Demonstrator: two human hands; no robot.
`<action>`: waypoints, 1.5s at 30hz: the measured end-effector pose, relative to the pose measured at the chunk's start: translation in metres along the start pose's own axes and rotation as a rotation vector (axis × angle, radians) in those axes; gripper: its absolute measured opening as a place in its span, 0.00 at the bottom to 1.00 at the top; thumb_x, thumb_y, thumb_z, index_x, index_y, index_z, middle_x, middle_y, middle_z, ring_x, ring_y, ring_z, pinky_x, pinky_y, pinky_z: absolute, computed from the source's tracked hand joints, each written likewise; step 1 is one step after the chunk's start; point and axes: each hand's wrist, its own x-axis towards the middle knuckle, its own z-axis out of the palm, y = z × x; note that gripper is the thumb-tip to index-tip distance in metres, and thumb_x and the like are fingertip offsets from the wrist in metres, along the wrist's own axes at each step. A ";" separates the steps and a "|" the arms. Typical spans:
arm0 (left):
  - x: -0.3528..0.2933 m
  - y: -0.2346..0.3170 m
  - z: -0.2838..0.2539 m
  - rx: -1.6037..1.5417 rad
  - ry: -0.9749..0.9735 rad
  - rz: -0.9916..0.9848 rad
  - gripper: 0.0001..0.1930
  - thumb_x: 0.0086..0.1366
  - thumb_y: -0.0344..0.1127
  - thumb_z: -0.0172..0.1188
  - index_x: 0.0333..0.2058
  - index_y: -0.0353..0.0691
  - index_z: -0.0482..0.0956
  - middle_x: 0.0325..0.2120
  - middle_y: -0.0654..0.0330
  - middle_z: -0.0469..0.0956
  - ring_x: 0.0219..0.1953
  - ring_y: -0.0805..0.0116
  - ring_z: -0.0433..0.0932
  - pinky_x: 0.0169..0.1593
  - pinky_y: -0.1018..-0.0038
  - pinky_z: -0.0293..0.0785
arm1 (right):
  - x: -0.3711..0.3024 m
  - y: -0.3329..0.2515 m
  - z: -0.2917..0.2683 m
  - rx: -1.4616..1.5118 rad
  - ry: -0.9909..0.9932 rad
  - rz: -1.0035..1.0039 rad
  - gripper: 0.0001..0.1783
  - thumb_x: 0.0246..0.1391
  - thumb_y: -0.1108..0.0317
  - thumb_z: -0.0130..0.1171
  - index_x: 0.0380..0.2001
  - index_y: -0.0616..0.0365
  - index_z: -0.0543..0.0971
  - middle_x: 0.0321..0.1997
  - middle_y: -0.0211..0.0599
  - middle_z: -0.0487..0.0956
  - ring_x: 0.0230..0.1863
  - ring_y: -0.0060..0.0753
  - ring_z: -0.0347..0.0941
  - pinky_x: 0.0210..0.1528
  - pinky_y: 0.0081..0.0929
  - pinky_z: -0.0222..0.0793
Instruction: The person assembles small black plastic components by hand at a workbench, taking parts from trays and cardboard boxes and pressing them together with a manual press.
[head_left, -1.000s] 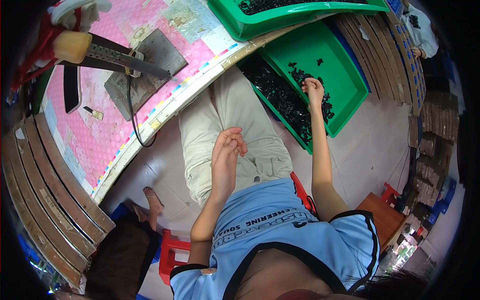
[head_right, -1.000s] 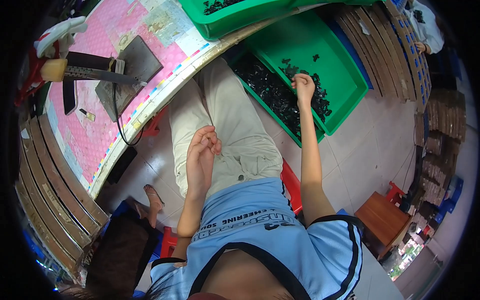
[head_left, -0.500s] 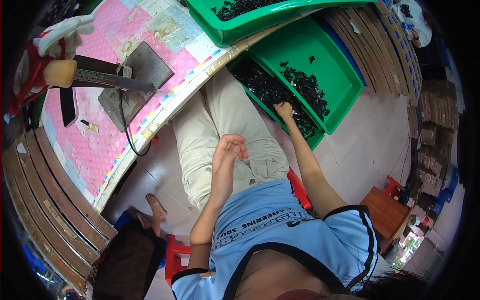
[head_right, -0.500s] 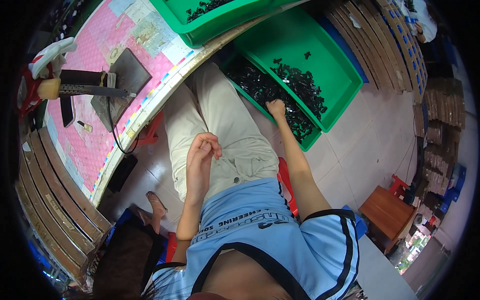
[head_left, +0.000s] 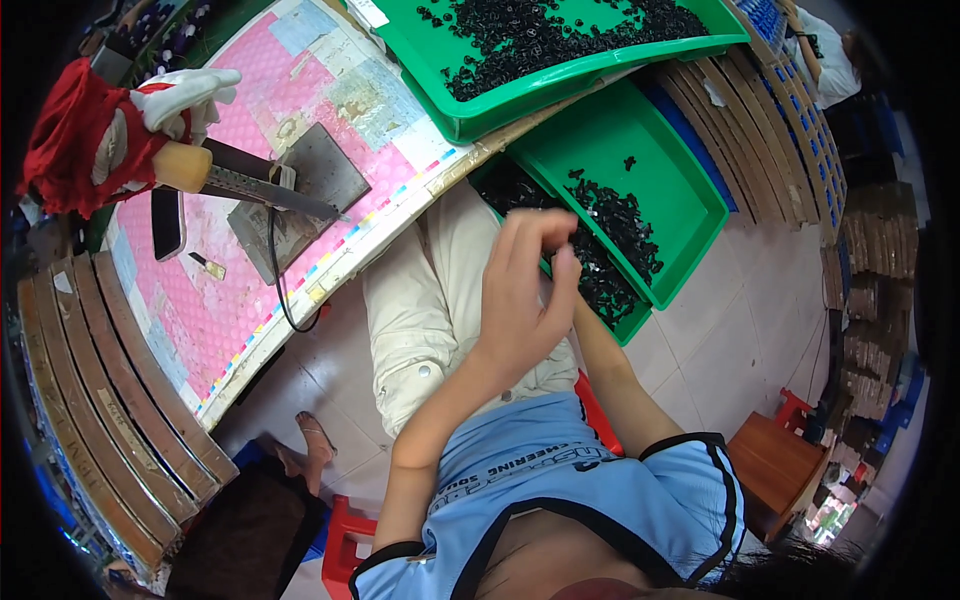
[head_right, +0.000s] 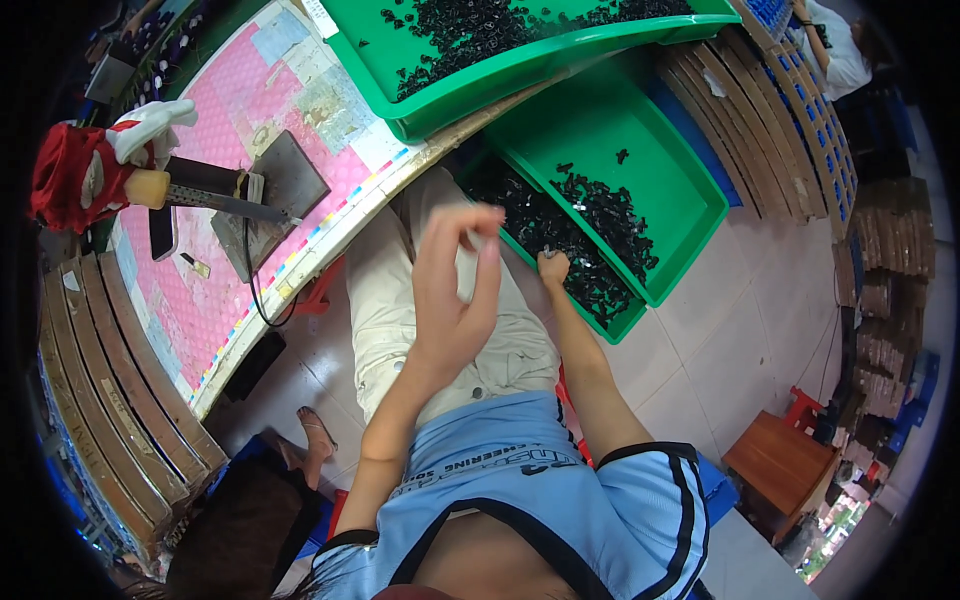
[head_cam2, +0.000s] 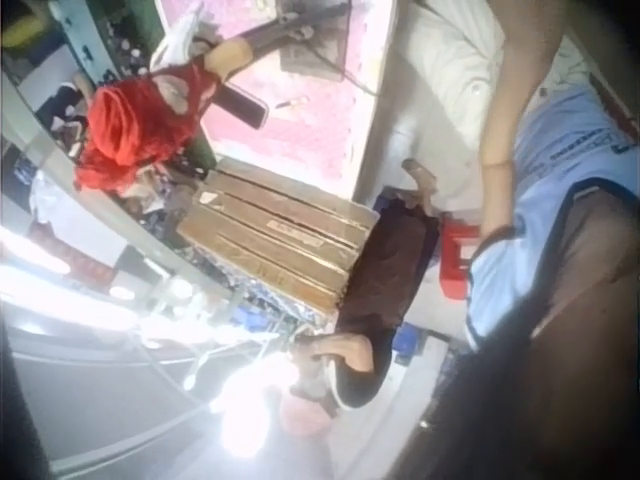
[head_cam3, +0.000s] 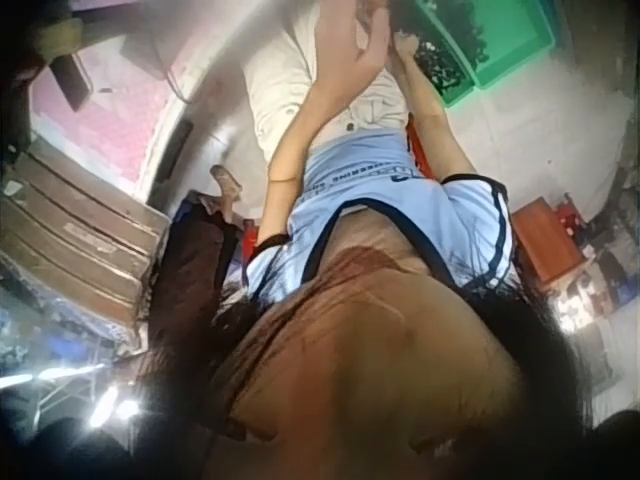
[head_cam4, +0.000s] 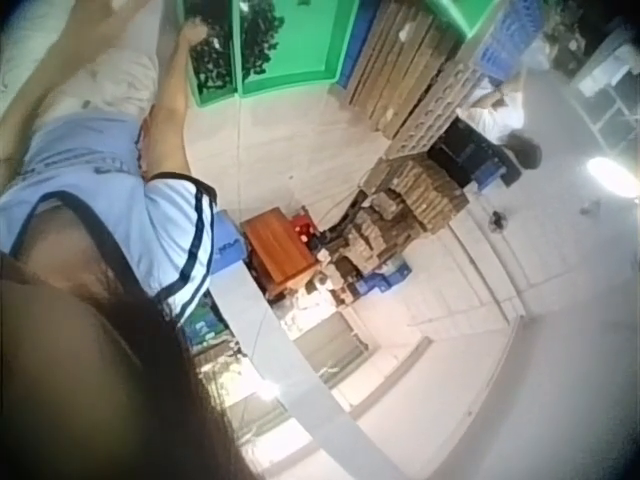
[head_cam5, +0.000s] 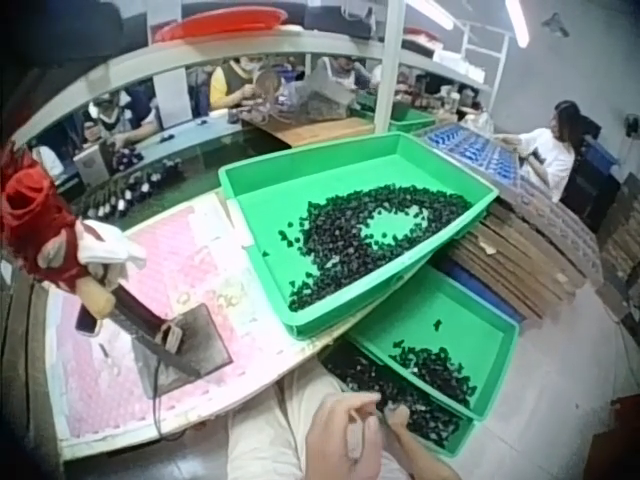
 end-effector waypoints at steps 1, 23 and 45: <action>0.016 -0.002 0.005 0.094 0.070 0.111 0.08 0.52 0.23 0.46 0.33 0.33 0.68 0.28 0.56 0.68 0.32 0.66 0.67 0.38 0.77 0.62 | 0.003 0.005 0.004 0.078 0.045 0.017 0.15 0.33 0.61 0.58 0.24 0.62 0.76 0.27 0.46 0.76 0.32 0.43 0.73 0.37 0.31 0.67; 0.216 -0.062 0.045 0.867 -0.367 -0.528 0.39 0.42 0.51 0.56 0.53 0.43 0.56 0.51 0.45 0.52 0.54 0.46 0.49 0.49 0.54 0.59 | -0.003 0.018 0.007 0.422 0.074 -0.099 0.10 0.36 0.73 0.55 0.21 0.67 0.66 0.12 0.34 0.71 0.13 0.22 0.66 0.18 0.18 0.62; 0.209 -0.060 0.036 0.703 -0.014 -0.314 0.17 0.49 0.40 0.45 0.28 0.32 0.76 0.29 0.45 0.74 0.35 0.51 0.73 0.39 0.64 0.69 | 0.005 0.027 0.015 0.553 -0.020 -0.016 0.13 0.36 0.73 0.56 0.27 0.67 0.66 0.14 0.28 0.66 0.14 0.20 0.65 0.17 0.17 0.62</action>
